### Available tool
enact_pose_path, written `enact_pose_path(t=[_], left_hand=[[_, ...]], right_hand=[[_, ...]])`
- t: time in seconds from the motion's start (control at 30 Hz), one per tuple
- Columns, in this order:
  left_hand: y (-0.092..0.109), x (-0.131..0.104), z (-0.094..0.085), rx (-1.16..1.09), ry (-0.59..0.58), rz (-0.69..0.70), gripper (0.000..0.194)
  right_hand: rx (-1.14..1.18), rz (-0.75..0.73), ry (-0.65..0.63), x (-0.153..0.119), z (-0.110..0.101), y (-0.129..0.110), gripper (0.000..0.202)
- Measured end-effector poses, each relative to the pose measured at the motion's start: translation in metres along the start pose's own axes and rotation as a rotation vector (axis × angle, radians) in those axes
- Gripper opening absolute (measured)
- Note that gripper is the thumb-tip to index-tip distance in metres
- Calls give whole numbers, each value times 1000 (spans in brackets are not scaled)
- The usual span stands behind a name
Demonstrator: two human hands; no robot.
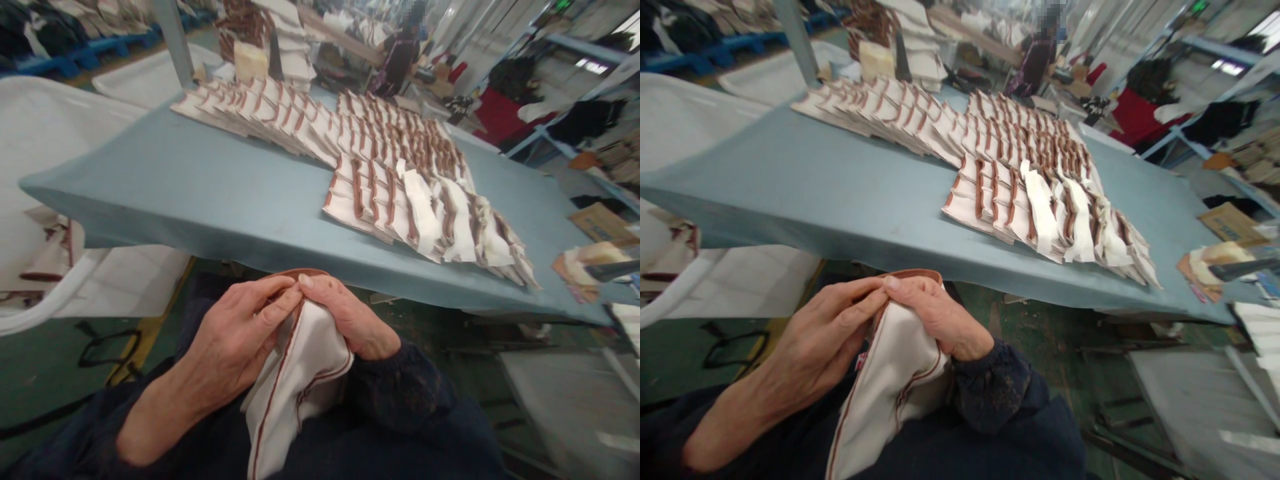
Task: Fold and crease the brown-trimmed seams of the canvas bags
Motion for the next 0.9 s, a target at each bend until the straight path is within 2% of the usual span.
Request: enact_pose_path(t=[0.1, 0.2, 0.3, 0.4, 0.53, 0.67, 0.9], left_hand=[[-2, -6, 4, -31, 57, -4, 51], [-2, -12, -1, -81, 127, -30, 53], [-1, -10, -15, -156, 175, -83, 50], [-4, -1, -28, -241, 169, -221, 38], [-11, 12, -34, -376, 15, -316, 20], [-16, 21, -33, -474, -174, -367, 29], [-17, 29, -31, -600, -302, -443, 35]], right_hand=[[43, -36, 11, 2, 4, 0, 61], [51, -60, -2, 0, 11, -3, 59], [-29, -64, -121, -7, 19, -11, 56], [-136, -49, -252, -13, 23, -20, 56], [-220, -77, -285, -13, 20, -26, 55], [-252, -116, -249, -9, 14, -25, 57], [-329, -113, -259, -9, 16, -30, 54]])
Point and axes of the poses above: each hand's wrist, its own x-axis towards the middle knuckle, its own z-axis out of the palm, y = z × x, the point moved 3 cm from there along x, towards the middle knuckle, and after that the axes turned 5 degrees about x, right-handed, at the moved point
